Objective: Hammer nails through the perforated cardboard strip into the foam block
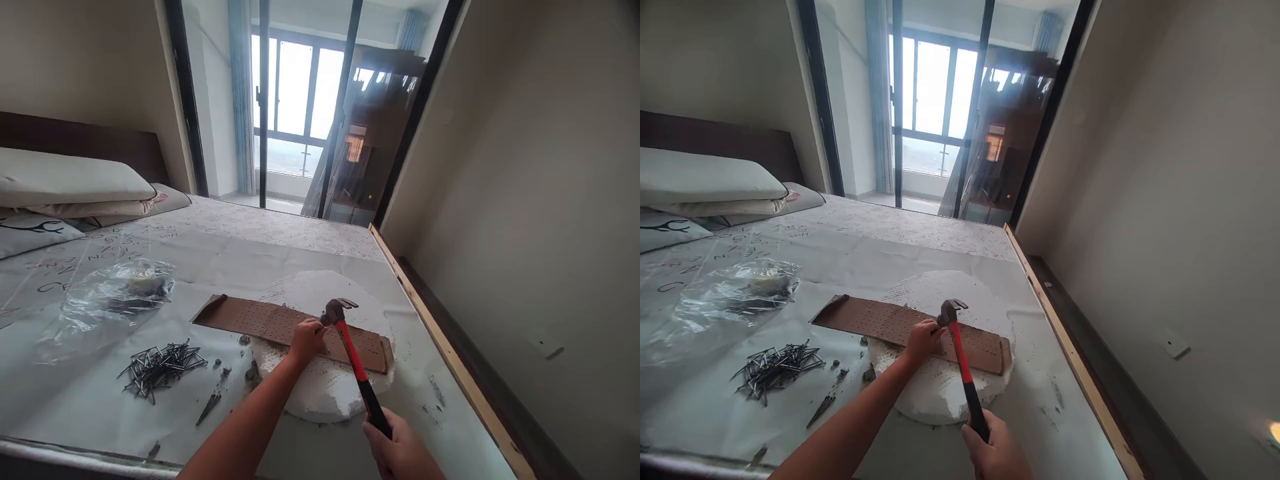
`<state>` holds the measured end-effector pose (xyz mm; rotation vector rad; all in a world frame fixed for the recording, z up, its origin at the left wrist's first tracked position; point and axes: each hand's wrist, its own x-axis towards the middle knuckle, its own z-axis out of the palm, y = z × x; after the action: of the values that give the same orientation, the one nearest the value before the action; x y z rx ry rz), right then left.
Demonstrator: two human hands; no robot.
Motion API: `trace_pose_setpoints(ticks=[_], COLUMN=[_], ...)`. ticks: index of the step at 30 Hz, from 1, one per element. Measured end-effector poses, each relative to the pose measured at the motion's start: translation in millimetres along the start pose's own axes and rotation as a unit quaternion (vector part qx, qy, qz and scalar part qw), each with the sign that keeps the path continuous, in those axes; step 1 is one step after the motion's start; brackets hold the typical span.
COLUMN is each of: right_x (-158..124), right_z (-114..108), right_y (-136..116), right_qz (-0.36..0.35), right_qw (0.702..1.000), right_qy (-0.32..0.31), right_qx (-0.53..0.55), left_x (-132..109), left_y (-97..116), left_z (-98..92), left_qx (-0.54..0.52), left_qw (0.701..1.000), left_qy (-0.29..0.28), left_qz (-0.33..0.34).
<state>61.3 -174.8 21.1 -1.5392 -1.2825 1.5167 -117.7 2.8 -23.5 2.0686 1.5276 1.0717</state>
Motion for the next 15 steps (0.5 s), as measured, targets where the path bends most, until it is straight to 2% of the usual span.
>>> trace_pose_setpoints(ticks=[3, 6, 11, 15], right_x=[-11, -16, -13, -12], right_z=[-11, -15, -15, -18], right_y=[-18, -32, -37, -40], right_qz=[0.023, 0.006, -0.011, -0.026], right_qw=[0.999, 0.997, 0.99, 0.987], right_qy=[-0.007, -0.009, -0.022, 0.021], right_qx=[-0.037, -0.076, -0.136, -0.158], left_x=[-1, -1, -3, -5], left_y=[-4, -6, -9, -10], left_z=[1.8, 3.8, 7.7, 8.9], left_qx=[-0.017, -0.023, -0.03, -0.033], left_qw=[1.0, 1.0, 0.999, 0.999], left_qy=[0.007, 0.014, 0.007, 0.006], left_qz=[0.007, 0.009, -0.007, -0.001])
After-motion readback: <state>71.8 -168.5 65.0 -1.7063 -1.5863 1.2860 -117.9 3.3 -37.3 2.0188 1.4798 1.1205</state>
